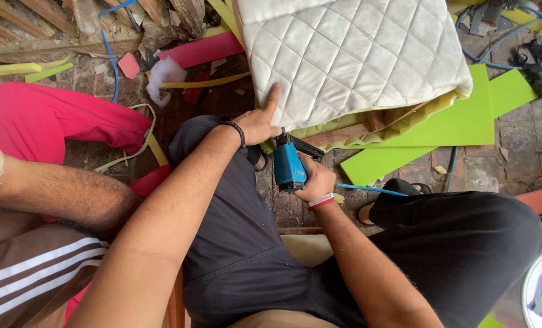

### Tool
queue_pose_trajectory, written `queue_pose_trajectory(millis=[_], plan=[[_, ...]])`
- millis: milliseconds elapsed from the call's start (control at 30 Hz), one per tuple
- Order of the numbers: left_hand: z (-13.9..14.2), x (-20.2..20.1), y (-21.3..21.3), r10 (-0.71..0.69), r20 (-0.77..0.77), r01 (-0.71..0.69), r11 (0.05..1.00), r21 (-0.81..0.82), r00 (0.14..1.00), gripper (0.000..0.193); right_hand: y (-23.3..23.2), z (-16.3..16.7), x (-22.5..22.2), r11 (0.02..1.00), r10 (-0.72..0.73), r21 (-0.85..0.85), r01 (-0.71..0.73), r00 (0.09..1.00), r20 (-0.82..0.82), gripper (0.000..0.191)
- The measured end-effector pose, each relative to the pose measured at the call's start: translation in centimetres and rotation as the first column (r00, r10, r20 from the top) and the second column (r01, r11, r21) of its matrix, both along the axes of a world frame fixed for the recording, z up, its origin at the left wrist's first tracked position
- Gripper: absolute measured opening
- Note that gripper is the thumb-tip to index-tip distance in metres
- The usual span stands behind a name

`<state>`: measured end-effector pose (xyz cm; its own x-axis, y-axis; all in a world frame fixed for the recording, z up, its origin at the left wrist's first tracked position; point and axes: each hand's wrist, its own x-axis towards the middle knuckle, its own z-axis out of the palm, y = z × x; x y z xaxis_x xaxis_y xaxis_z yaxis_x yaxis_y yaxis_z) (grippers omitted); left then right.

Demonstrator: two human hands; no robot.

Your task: The person attaches a white quilted fabric cover to a chair seat using a pneumatic staple gun. They repeatedly pull the fabric taut and drive staples along the edges to secure it in place.

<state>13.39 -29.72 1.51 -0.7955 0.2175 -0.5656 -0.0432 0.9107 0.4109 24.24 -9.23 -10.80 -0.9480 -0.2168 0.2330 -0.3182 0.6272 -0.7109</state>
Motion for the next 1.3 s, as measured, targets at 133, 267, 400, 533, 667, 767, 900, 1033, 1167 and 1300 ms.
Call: queue_pose_trajectory(millis=[133, 267, 400, 533, 667, 767, 900, 1033, 1167, 1300], plan=[[-1.1, 1.0, -0.5, 0.253, 0.140, -0.273, 0.950, 0.152, 0.957, 0.095, -0.3, -1.3, 0.7, 1.000, -0.022, 0.017, 0.022, 1.000, 0.005, 0.066], [-3.5, 2.3, -0.4, 0.340, 0.089, -0.351, 0.892, 0.284, 0.936, 0.085, 1.4, -0.7, 2.1, 0.999, 0.039, -0.005, -0.039, 0.996, -0.078, 0.071], [-3.5, 0.3, 0.4, 0.272, -0.104, -0.255, 0.955, 0.152, 0.957, 0.088, 4.9, 3.4, 0.5, 0.997, 0.083, 0.010, -0.083, 0.988, -0.127, 0.080], [-3.4, 1.2, 4.6, 0.170, -0.513, -0.295, 0.940, -0.173, 0.842, 0.094, 10.0, 9.2, -2.7, 0.997, 0.026, -0.057, -0.044, 0.957, -0.290, 0.079], [-2.7, 0.3, 9.5, -0.125, -0.519, -0.028, 0.961, -0.276, 0.846, 0.116, 14.8, 13.6, -11.0, 0.922, -0.103, 0.330, 0.202, 0.950, -0.294, 0.069], [-2.1, -0.5, 11.9, -0.185, -0.389, 0.031, 0.928, -0.370, 0.903, 0.125, 16.1, 15.3, -17.9, 0.862, -0.101, 0.476, 0.175, 0.979, -0.176, 0.072], [-2.7, -2.4, 14.5, -0.094, -0.630, -0.017, 0.986, -0.168, 0.771, 0.101, 15.0, 14.3, -24.5, 0.896, -0.004, 0.437, 0.075, 0.987, -0.160, 0.078], [-5.0, -3.3, 15.7, 0.039, -0.660, -0.031, 0.999, 0.025, 0.750, 0.059, 12.9, 11.2, -27.1, 0.878, 0.051, 0.471, 0.090, 0.959, -0.279, 0.074], [-5.6, -3.3, 15.8, 0.082, -0.636, -0.061, 0.997, 0.054, 0.768, 0.040, 13.4, 9.7, -24.3, 0.875, 0.039, 0.444, 0.194, 0.885, -0.464, 0.061], [-4.7, -3.2, 15.7, 0.011, -0.610, -0.023, 1.000, -0.012, 0.792, 0.041, 13.7, 9.3, -17.9, 0.888, 0.196, 0.451, -0.089, 0.961, -0.197, 0.055]])
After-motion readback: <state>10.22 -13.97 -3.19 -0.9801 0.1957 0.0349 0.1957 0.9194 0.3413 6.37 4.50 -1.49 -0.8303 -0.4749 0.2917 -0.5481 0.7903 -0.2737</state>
